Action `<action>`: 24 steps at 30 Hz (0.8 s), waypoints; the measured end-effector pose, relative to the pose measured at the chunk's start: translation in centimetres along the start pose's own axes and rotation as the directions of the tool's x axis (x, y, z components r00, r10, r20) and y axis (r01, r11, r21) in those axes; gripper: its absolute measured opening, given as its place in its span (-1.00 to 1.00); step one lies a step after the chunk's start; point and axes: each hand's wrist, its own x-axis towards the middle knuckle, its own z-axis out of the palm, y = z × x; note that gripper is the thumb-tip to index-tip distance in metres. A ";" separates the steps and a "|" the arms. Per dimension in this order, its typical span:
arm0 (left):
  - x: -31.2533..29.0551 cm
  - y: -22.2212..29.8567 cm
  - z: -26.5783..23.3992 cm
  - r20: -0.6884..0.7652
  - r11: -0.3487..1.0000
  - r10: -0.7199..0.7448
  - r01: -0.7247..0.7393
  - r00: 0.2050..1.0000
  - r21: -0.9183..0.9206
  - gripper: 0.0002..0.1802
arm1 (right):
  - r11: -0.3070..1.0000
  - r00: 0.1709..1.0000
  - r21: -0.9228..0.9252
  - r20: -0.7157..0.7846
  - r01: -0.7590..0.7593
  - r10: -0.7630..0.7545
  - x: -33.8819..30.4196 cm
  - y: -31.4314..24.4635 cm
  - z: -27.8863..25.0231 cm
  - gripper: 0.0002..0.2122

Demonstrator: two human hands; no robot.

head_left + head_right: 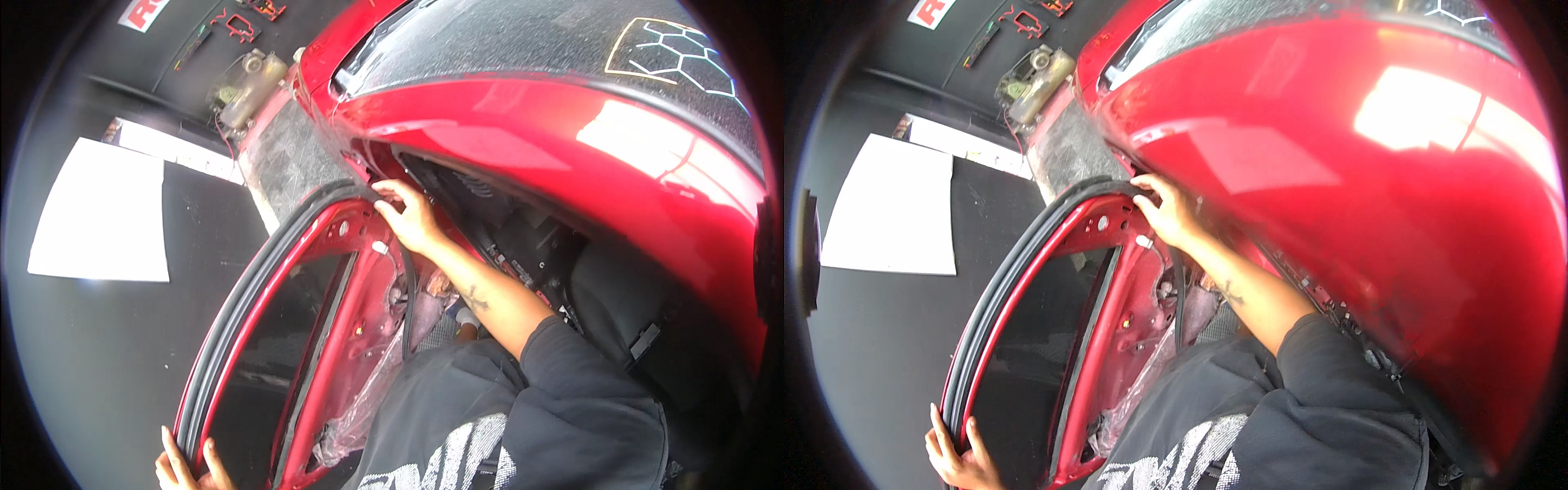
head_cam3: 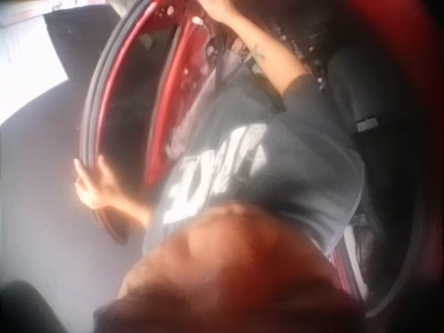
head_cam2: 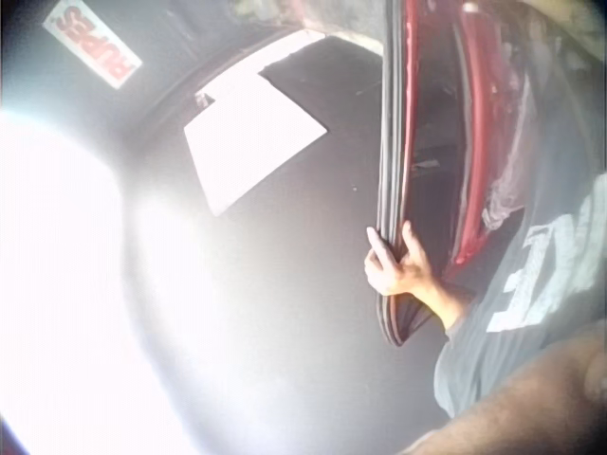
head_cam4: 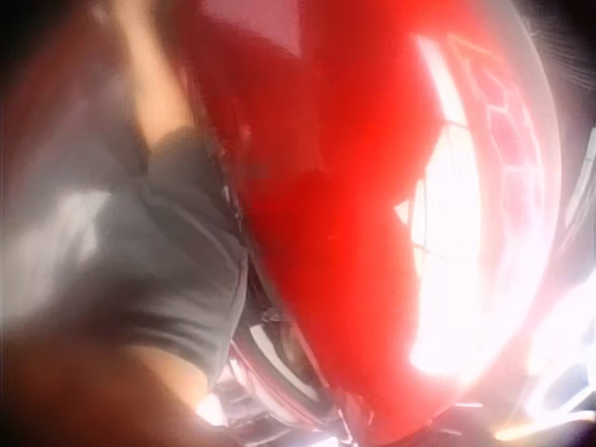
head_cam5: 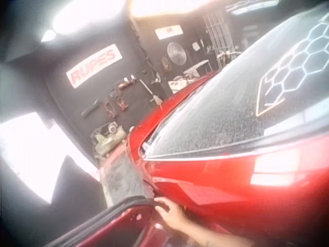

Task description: The person installs black rubber weather stripping along the perimeter of a red car door frame. They press the seal into the channel by hand, working around the edges and corners to secure it in place.

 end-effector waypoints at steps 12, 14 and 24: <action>0.4 -0.5 -0.1 0.018 1.000 0.025 -0.025 1.000 0.006 -0.34 | 0.968 0.979 -0.147 0.027 0.204 -0.202 3.1 -1.7 0.2 -0.83; 0.5 -0.5 -0.1 0.005 0.999 0.035 -0.035 0.999 0.008 -0.33 | 0.966 0.974 -0.131 0.048 0.225 -0.221 3.0 -1.4 0.3 -0.83; 0.3 -0.1 -0.1 0.125 0.999 -0.020 0.024 0.992 -0.030 -0.30 | 0.863 0.869 -0.135 0.173 0.487 -0.463 2.9 -0.1 -0.8 -0.69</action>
